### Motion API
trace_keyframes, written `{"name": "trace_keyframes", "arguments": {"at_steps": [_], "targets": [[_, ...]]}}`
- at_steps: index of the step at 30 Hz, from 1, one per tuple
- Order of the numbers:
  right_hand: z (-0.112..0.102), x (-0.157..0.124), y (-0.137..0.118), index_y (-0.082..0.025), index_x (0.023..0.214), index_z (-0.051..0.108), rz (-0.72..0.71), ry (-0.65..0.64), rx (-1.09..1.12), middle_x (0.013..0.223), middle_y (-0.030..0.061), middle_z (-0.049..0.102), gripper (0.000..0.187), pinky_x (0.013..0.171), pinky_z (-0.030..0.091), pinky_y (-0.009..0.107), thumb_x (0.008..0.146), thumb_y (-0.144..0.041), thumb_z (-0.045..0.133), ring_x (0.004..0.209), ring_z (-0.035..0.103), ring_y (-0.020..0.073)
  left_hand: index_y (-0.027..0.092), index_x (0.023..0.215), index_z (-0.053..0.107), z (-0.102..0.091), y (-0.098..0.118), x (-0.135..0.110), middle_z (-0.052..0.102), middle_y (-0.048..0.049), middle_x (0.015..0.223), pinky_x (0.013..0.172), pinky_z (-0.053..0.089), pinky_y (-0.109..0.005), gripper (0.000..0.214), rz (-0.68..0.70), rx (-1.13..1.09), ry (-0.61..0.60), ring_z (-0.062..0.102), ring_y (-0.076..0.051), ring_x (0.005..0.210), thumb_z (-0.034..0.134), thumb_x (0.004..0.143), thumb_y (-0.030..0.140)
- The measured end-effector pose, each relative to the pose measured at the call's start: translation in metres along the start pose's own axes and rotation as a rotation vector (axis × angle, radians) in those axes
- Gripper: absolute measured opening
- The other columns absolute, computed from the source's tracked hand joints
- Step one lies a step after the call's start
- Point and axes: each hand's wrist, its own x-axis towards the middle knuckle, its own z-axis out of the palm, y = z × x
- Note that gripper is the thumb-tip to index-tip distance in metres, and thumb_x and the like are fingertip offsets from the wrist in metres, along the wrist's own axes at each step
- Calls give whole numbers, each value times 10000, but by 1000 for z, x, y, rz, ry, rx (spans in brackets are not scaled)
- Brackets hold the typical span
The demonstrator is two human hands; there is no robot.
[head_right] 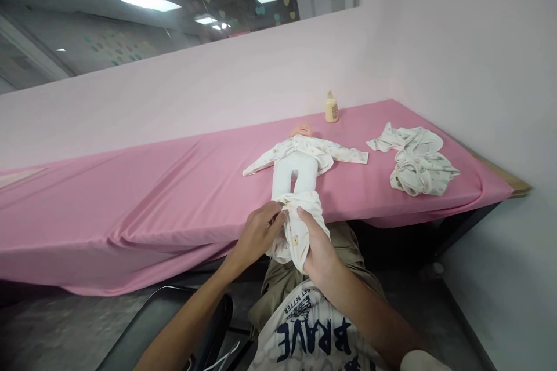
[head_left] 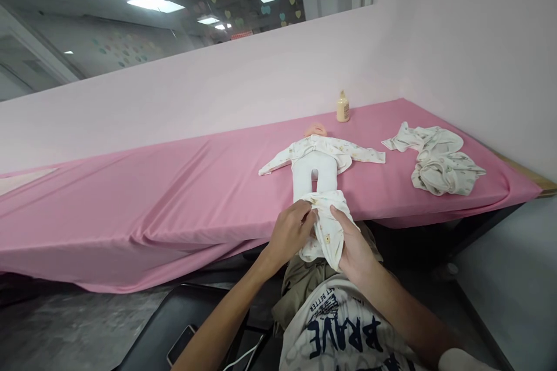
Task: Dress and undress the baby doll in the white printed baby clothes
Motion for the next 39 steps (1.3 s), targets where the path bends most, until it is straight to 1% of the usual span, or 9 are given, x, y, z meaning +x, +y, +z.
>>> {"name": "trace_keyframes", "arguments": {"at_steps": [4, 9, 13, 16, 22, 27, 31, 35, 39], "targets": [[2, -8, 0, -215, 1336, 553, -32, -51, -31, 1178, 53, 697, 571, 1025, 485, 369, 786, -186, 704, 1117, 641, 208, 194, 683, 420, 2, -4, 5, 554, -19, 761, 676, 390, -270, 298, -16, -21, 39, 499, -137, 697, 384, 963, 291], [6, -17, -1, -223, 1343, 552, -44, -14, -38, 1170, 52, 700, 609, 1033, 481, 377, 760, -156, 715, 1113, 644, 213, 190, 737, 476, 0, -4, 8, 613, -86, 1172, 891, 430, -286, 230, 44, -174, 77, 567, -182, 1058, 398, 945, 249], [7, -22, -1, -227, 1342, 557, -58, 9, -112, 1165, 48, 700, 625, 1057, 461, 391, 746, -149, 727, 1144, 624, 220, 191, 697, 458, 4, -5, 11, 643, -37, 861, 711, 416, -262, 277, -18, -172, 68, 565, -145, 773, 392, 950, 283], [5, -29, 1, -223, 1345, 558, -65, 13, -259, 1187, 57, 688, 634, 1089, 428, 416, 739, -166, 736, 1198, 587, 238, 193, 645, 382, 10, -9, 17, 470, 22, 611, 598, 335, -250, 323, -37, -98, 117, 421, -114, 588, 398, 949, 301], [-24, -45, 2, -283, 1434, 437, -165, -102, -672, 1412, 55, 525, 601, 1134, 363, 407, 868, -308, 636, 1318, 478, 206, 191, 659, 362, 14, -23, 30, 466, 21, 639, 595, 300, -252, 319, 14, 65, 182, 409, -111, 595, 392, 965, 278], [-44, -35, -10, -223, 1265, 559, -506, -76, -1498, 1114, 88, 643, 340, 875, 497, 337, 973, -354, 444, 1000, 627, 196, 183, 666, 427, 19, -23, 36, 520, -7, 698, 608, 300, -263, 321, -15, 251, 199, 461, -128, 644, 398, 976, 258], [-41, -11, -13, -209, 999, 619, -877, 77, -1987, 927, 59, 613, 258, 626, 417, 269, 986, -356, 407, 720, 586, 155, 175, 722, 522, 26, -15, 42, 583, -43, 803, 580, 261, -276, 297, -93, 405, 202, 521, -156, 726, 404, 980, 260], [-35, 2, -8, -219, 1003, 613, -1054, 137, -2231, 857, 39, 593, 228, 499, 280, 253, 984, -359, 434, 570, 526, 112, 180, 759, 556, 23, -8, 37, 615, -40, 806, 574, 267, -269, 293, -162, 332, 109, 528, -155, 676, 398, 981, 286], [-37, -3, -4, -214, 999, 597, -1123, 138, -2277, 805, 31, 583, 190, 514, 287, 262, 988, -312, 435, 585, 544, 122, 197, 889, 585, 7, 2, 15, 657, -18, 821, 660, 366, -254, 255, -188, 50, -59, 591, -161, 750, 360, 977, 277]]}}
